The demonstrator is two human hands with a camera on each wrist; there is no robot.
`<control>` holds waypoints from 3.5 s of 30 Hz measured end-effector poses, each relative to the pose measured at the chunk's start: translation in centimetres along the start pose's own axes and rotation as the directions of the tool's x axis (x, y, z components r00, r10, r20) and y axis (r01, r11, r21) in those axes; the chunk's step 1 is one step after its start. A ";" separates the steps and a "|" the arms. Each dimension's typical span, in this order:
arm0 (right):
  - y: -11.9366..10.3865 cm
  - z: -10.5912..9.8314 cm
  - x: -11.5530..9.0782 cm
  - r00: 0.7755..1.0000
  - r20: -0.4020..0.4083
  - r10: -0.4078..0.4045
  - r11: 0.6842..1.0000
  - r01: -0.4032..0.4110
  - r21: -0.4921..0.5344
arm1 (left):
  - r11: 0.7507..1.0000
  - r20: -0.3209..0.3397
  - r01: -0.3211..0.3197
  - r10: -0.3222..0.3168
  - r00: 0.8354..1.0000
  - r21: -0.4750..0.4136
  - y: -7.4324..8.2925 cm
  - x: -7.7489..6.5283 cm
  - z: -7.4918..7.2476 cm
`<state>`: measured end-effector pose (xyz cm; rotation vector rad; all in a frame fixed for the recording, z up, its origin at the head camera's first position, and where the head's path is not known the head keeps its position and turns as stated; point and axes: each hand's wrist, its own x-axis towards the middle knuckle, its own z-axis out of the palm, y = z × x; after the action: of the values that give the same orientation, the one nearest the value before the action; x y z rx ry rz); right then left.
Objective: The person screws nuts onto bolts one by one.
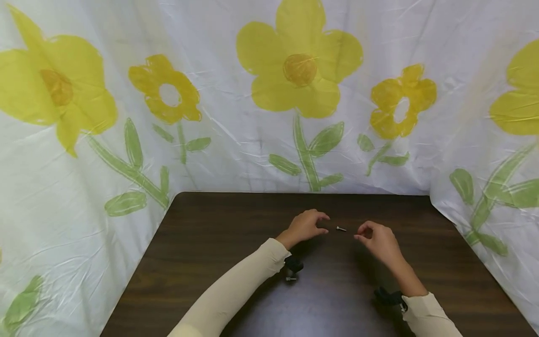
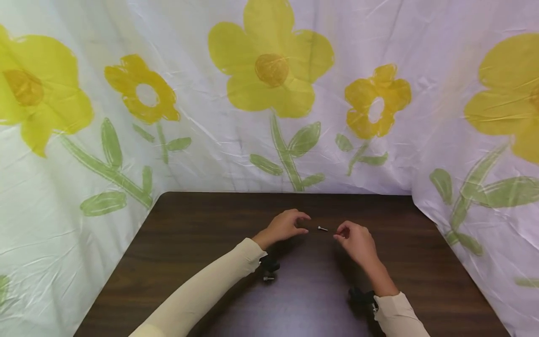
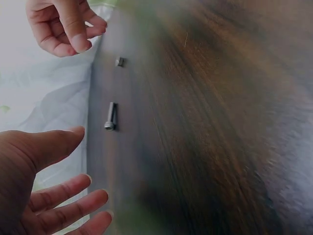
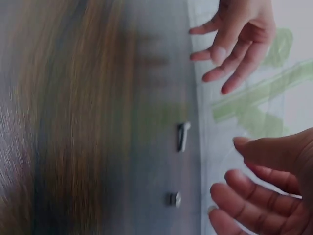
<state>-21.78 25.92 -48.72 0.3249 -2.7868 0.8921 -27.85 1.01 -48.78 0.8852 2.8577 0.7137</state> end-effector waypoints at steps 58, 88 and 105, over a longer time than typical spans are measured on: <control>3.3 0.8 1.2 0.968 0.227 0.105 0.993 -0.089 -0.082 | 0.995 -0.033 0.097 -0.097 0.995 -0.014 1.4 4.0 4.3; 0.7 -0.1 0.4 0.995 0.087 -0.039 0.931 0.005 0.366 | 0.920 -0.143 -0.094 0.042 0.989 -0.380 1.5 -0.7 0.6; -5.2 -0.5 0.8 0.972 -0.063 -0.228 0.895 0.235 0.379 | 0.703 -0.282 -0.171 -0.044 0.958 -0.691 0.8 -5.1 -3.0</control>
<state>-21.11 21.97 -45.27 0.6890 -2.4685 1.3661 -23.77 -2.48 -46.10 0.7828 2.3605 1.9121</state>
